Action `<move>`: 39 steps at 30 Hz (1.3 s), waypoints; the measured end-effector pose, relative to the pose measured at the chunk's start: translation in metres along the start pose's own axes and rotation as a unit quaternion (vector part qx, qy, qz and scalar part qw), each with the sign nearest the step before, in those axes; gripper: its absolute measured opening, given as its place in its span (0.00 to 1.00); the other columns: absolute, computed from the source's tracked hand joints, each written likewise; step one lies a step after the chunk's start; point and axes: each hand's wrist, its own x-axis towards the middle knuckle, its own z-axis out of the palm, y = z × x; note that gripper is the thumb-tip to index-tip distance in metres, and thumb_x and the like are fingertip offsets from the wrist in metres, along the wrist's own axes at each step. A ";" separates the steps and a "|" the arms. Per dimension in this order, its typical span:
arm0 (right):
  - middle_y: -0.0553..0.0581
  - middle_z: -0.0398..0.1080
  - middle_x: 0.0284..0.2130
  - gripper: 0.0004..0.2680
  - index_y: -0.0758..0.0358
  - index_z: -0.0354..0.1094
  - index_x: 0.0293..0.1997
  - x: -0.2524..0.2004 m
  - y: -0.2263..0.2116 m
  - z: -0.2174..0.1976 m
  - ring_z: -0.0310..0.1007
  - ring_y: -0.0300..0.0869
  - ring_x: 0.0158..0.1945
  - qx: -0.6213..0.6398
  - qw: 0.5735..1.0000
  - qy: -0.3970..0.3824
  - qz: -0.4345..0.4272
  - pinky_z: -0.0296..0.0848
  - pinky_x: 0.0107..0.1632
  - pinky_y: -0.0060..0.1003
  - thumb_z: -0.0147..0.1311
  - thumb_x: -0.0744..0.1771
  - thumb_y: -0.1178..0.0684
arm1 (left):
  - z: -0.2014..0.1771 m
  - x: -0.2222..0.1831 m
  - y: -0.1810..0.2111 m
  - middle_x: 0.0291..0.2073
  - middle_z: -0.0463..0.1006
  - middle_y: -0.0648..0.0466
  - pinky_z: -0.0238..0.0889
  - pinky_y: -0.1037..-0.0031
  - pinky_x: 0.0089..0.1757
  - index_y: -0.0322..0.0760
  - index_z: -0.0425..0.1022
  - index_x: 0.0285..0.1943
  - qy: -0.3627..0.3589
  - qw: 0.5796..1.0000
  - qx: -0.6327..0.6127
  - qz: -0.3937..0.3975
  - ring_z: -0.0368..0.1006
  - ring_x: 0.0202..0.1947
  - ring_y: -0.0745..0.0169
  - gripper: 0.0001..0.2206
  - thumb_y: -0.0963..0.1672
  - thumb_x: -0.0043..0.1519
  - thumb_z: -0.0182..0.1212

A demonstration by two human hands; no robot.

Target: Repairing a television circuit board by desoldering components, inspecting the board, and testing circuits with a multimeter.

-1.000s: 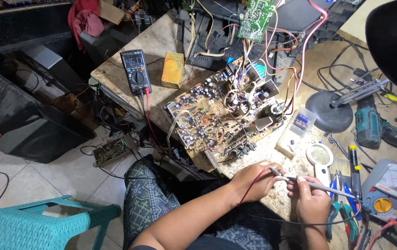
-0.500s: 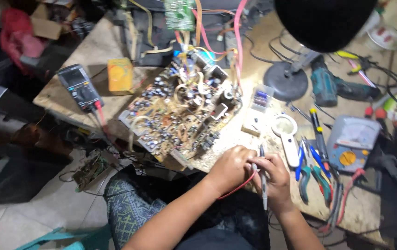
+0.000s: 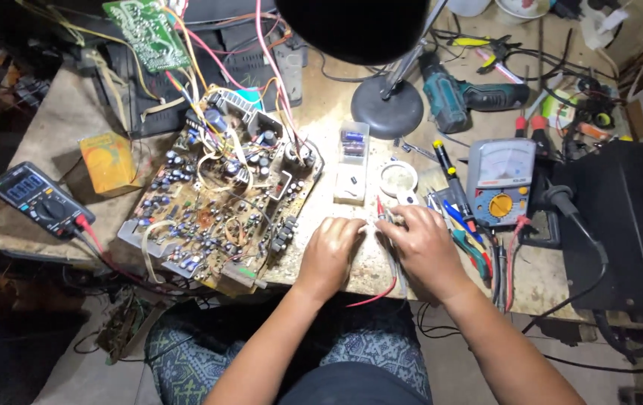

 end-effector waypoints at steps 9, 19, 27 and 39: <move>0.57 0.68 0.53 0.15 0.50 0.72 0.55 0.067 -0.005 0.043 0.68 0.54 0.56 0.036 0.993 -0.064 0.096 0.70 0.48 0.48 0.59 0.64 0.42 | -0.060 -0.006 0.044 0.39 0.79 0.43 0.76 0.60 0.45 0.28 0.74 0.56 0.127 0.892 -0.346 -0.260 0.81 0.43 0.44 0.13 0.37 0.63 0.64; 0.57 0.71 0.50 0.10 0.55 0.76 0.49 0.054 -0.031 -0.021 0.66 0.51 0.59 0.087 0.987 -0.040 0.132 0.66 0.58 0.49 0.59 0.66 0.47 | -0.083 -0.033 0.050 0.40 0.83 0.43 0.78 0.71 0.49 0.29 0.74 0.51 0.210 0.752 -0.510 -0.362 0.82 0.44 0.58 0.15 0.33 0.56 0.69; 0.55 0.83 0.35 0.06 0.66 0.79 0.38 0.068 -0.101 -0.061 0.79 0.36 0.40 0.645 0.650 -0.144 0.375 0.76 0.47 0.30 0.60 0.66 0.55 | -0.113 -0.030 0.051 0.38 0.85 0.46 0.80 0.75 0.48 0.32 0.76 0.47 0.185 0.867 -0.349 -0.303 0.85 0.41 0.62 0.12 0.36 0.56 0.71; 0.53 0.65 0.28 0.07 0.63 0.65 0.37 0.103 -0.110 -0.016 0.64 0.36 0.31 0.710 0.584 -0.154 0.362 0.67 0.37 0.31 0.48 0.71 0.53 | -0.145 0.006 -0.006 0.37 0.84 0.49 0.79 0.74 0.44 0.34 0.79 0.39 0.185 0.954 -0.196 -0.128 0.84 0.38 0.58 0.02 0.39 0.60 0.67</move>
